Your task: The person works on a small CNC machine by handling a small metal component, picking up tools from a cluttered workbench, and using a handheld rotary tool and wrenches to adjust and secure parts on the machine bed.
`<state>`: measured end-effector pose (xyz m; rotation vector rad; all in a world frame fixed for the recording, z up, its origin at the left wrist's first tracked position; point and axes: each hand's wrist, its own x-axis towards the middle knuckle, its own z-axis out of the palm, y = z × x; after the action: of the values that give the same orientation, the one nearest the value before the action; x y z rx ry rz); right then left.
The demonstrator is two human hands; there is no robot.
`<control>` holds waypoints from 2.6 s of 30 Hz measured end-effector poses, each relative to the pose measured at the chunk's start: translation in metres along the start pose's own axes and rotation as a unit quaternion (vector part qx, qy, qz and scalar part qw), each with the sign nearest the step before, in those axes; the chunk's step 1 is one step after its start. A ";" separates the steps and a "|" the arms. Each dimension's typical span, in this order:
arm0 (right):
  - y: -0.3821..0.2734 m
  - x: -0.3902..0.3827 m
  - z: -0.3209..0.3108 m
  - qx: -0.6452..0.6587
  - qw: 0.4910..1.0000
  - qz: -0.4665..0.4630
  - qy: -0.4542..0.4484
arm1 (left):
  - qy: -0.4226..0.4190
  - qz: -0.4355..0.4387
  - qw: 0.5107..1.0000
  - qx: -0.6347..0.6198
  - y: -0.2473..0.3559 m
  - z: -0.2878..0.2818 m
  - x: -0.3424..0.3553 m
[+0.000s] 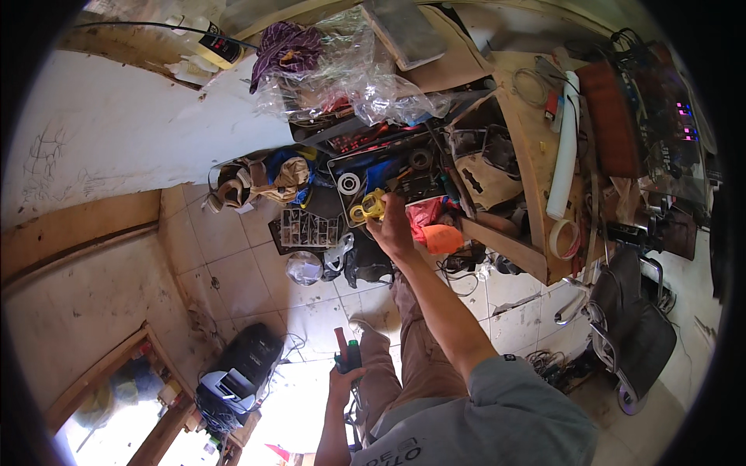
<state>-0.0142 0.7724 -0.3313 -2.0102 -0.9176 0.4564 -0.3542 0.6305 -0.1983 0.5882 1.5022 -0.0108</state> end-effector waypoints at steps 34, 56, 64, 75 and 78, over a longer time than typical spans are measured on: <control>0.077 0.029 -0.080 -0.051 0.986 0.154 0.034 | -0.029 0.006 0.999 -0.019 0.006 0.005 0.003; 0.079 0.022 -0.065 -0.245 0.967 -0.030 -0.070 | -0.035 -0.001 0.999 -0.022 0.005 0.009 -0.003; 0.072 0.029 -0.075 -0.050 0.996 -0.057 -0.056 | -0.037 0.012 0.998 -0.051 0.013 0.013 -0.005; 0.000 -0.044 -0.116 0.435 0.886 0.140 0.083 | -0.082 0.052 0.988 -0.121 0.032 0.019 0.008; -0.021 -0.060 -0.138 0.488 0.857 0.158 0.053 | -0.109 0.058 0.978 -0.171 0.054 0.033 0.006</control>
<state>0.0211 0.6587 -0.2368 -1.1980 -0.1647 0.7896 -0.3039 0.6672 -0.1858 0.3821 1.2200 0.2613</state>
